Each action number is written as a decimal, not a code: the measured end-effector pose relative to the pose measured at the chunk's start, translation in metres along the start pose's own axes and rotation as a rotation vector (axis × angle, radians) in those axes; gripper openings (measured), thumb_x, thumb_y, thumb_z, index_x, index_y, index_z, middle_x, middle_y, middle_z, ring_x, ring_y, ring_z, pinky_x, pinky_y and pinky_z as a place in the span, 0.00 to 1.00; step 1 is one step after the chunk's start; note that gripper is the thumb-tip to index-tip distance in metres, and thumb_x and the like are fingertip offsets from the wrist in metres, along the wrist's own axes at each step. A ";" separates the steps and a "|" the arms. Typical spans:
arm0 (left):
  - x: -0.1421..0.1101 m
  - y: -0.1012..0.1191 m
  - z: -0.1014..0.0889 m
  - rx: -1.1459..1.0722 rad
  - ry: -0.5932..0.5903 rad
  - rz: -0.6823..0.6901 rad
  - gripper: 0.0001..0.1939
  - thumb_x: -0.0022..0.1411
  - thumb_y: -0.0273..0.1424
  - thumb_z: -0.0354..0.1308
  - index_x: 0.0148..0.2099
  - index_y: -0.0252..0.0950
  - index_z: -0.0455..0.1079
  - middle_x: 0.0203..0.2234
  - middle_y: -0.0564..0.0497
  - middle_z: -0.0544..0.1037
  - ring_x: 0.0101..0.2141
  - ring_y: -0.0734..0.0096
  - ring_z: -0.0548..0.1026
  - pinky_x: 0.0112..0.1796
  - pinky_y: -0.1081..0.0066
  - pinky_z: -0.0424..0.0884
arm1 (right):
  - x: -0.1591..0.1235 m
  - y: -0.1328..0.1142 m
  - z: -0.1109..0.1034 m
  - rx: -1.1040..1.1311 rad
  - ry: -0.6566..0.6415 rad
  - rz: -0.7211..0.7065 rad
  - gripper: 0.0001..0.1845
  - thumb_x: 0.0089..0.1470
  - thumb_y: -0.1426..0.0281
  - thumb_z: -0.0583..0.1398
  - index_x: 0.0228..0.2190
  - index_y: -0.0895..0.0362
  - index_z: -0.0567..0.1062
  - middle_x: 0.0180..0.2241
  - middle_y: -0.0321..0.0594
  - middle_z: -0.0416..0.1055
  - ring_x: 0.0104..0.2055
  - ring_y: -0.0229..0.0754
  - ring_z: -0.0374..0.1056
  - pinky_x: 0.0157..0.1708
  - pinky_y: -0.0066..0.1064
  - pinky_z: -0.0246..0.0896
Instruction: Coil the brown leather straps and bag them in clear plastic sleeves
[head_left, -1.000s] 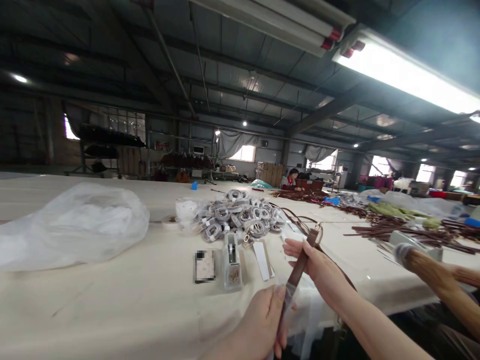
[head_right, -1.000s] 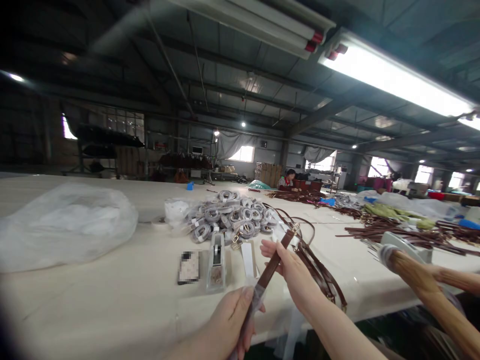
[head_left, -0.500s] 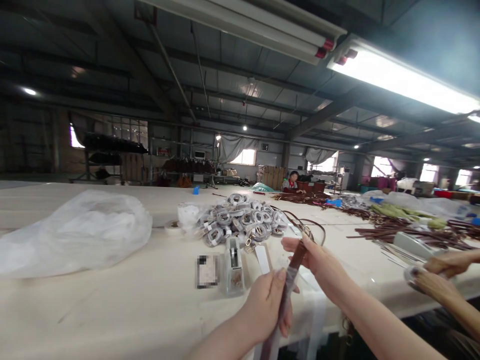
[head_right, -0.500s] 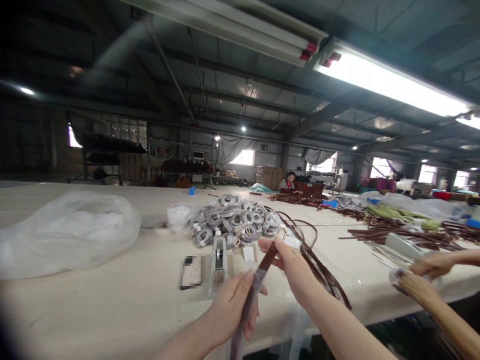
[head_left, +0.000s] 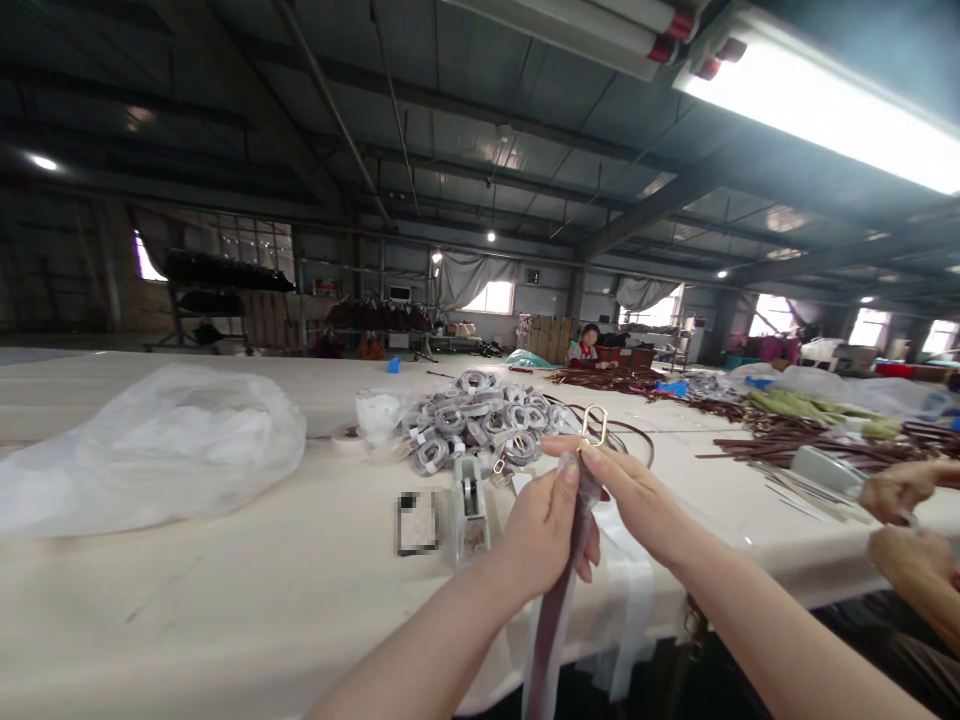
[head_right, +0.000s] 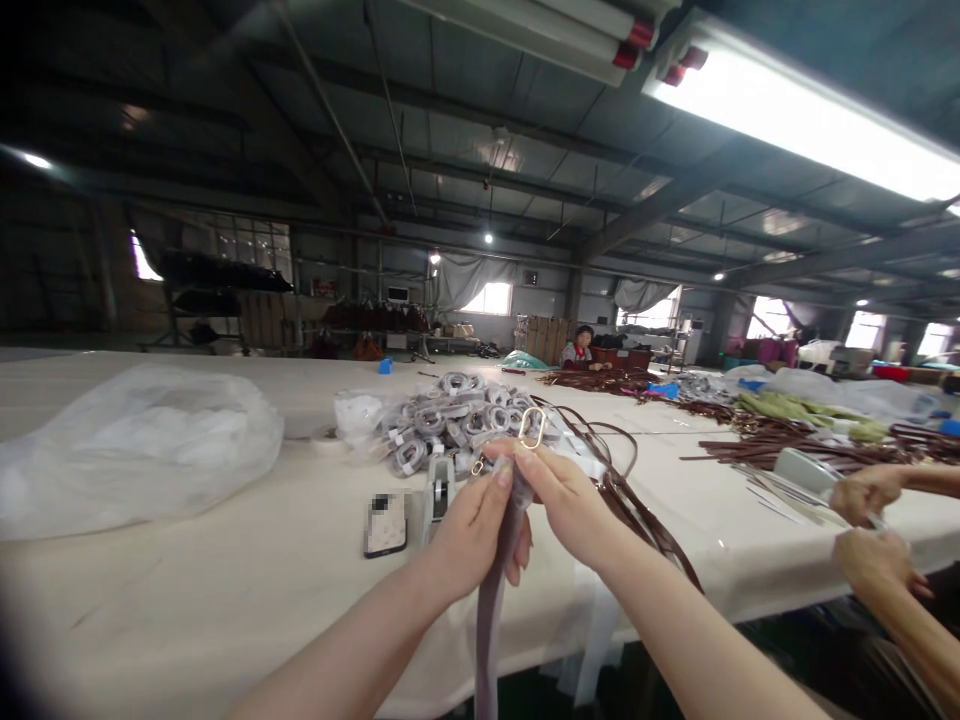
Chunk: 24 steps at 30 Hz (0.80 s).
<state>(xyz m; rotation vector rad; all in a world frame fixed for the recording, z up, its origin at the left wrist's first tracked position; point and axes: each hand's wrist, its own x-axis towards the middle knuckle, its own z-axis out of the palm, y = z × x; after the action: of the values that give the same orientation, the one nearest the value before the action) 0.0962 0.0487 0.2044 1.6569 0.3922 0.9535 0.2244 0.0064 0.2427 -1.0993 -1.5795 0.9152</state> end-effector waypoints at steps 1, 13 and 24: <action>-0.002 -0.004 0.000 0.013 0.003 -0.008 0.34 0.67 0.57 0.37 0.28 0.34 0.66 0.12 0.54 0.68 0.12 0.74 0.68 0.14 0.77 0.61 | -0.001 0.005 0.000 0.015 -0.032 0.003 0.36 0.64 0.49 0.49 0.61 0.63 0.64 0.11 0.31 0.68 0.14 0.45 0.70 0.18 0.31 0.59; -0.114 -0.116 -0.035 -0.481 0.162 -0.510 0.21 0.57 0.44 0.65 0.45 0.33 0.72 0.31 0.50 0.78 0.29 0.71 0.75 0.33 0.72 0.72 | -0.108 0.185 0.096 0.513 -0.177 0.492 0.23 0.59 0.50 0.59 0.38 0.59 0.75 0.25 0.38 0.76 0.18 0.33 0.61 0.20 0.26 0.52; -0.175 -0.168 -0.076 -0.355 -0.352 -0.994 0.31 0.52 0.58 0.62 0.42 0.35 0.71 0.25 0.51 0.78 0.16 0.77 0.70 0.21 0.76 0.65 | -0.143 0.227 0.064 0.170 -0.602 0.635 0.31 0.60 0.47 0.54 0.19 0.58 0.71 0.14 0.30 0.61 0.16 0.32 0.49 0.18 0.26 0.41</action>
<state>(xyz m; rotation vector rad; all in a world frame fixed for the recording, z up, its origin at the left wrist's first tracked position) -0.0322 0.0316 -0.0142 1.0497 0.6641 -0.0219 0.2306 -0.0624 -0.0246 -1.2991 -1.5818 1.9111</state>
